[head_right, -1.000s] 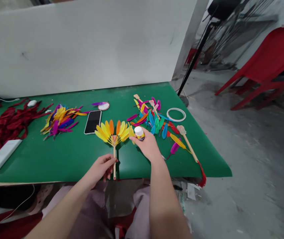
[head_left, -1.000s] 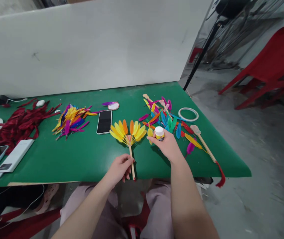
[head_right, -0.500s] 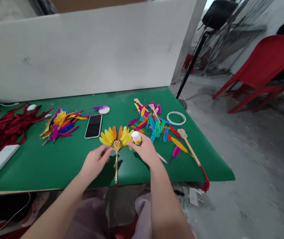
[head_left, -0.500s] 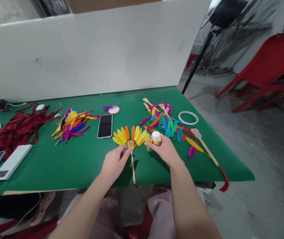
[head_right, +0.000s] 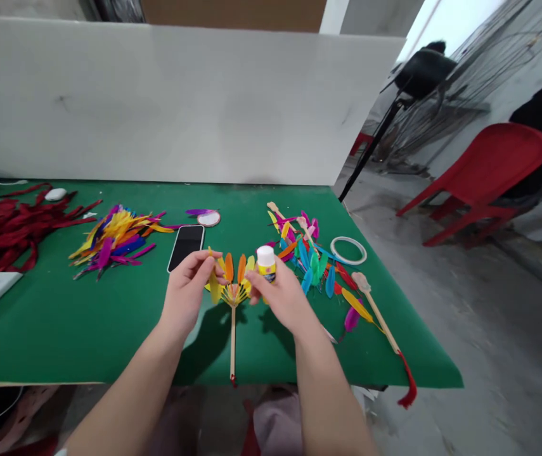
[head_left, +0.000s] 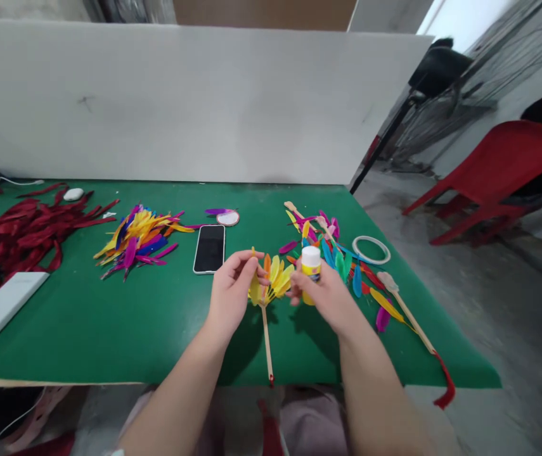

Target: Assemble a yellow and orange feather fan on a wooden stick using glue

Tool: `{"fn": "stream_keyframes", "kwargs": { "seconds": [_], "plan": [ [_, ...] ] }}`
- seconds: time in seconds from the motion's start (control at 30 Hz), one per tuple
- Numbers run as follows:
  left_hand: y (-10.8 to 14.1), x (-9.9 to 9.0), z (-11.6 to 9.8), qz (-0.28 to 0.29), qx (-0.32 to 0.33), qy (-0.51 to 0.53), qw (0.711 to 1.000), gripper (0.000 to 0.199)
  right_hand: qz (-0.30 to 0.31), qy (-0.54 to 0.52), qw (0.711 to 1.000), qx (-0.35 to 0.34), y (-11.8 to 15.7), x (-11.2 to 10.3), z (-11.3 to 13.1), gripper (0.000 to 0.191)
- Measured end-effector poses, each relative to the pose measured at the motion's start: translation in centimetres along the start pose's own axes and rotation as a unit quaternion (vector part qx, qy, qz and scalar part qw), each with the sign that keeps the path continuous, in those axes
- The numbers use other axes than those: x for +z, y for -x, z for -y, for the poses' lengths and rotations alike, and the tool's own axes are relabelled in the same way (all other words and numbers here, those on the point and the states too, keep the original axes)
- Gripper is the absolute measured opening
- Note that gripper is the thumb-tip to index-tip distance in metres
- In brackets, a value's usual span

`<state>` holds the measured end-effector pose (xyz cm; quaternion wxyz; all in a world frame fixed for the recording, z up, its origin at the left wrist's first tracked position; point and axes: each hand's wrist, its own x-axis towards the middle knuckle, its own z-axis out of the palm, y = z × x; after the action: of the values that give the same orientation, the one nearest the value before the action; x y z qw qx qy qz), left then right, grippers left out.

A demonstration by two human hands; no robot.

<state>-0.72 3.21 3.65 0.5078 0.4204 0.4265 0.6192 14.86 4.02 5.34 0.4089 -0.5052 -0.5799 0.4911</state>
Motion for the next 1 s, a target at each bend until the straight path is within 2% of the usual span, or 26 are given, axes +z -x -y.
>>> {"fn": "stream_keyframes", "kwargs": {
  "seconds": [0.07, 0.17, 0.33, 0.43, 0.5, 0.67, 0.77, 0.87, 1.0],
  "plan": [
    [0.3, -0.2, -0.4, 0.018, 0.026, -0.026, 0.999, 0.018, 0.027, -0.032, 0.999, -0.006, -0.1, -0.7, 1.3, 0.033],
    [0.8, -0.4, -0.8, 0.054, 0.123, -0.127, 0.983, 0.021, -0.002, -0.061, 0.998, -0.026, 0.1, -1.3, 2.4, 0.031],
    [1.4, -0.9, -1.0, 0.011, 0.303, -0.272, 0.913, 0.027, -0.052, -0.105, 0.993, -0.017, 1.0, -1.4, 1.8, 0.032],
    [1.4, -0.9, -0.6, -0.002, 0.357, -0.309, 0.881, 0.035, -0.097, -0.145, 0.984, -0.031, 1.6, -1.6, 1.5, 0.032],
    [1.3, -0.9, -0.4, -0.014, 0.391, -0.338, 0.856, 0.036, -0.135, -0.132, 0.981, -0.048, 1.9, -1.9, 1.3, 0.029],
    [1.3, -0.7, -0.6, -0.013, 0.511, -0.381, 0.77, 0.031, -0.201, -0.106, 0.971, -0.077, 2.4, -2.8, 1.1, 0.02],
    [1.6, -0.3, -0.9, -0.015, 0.537, -0.398, 0.743, 0.023, -0.185, -0.156, 0.966, -0.086, 2.7, -2.9, 1.5, 0.023],
    [1.9, 0.3, -1.1, -0.031, 0.548, -0.388, 0.741, 0.02, -0.15, -0.204, 0.965, -0.069, 2.9, -2.8, 2.0, 0.023],
    [2.2, 0.8, -0.9, -0.028, 0.541, -0.385, 0.747, 0.018, -0.208, -0.267, 0.936, -0.099, 3.0, -2.6, 2.1, 0.027]
  ]
}}
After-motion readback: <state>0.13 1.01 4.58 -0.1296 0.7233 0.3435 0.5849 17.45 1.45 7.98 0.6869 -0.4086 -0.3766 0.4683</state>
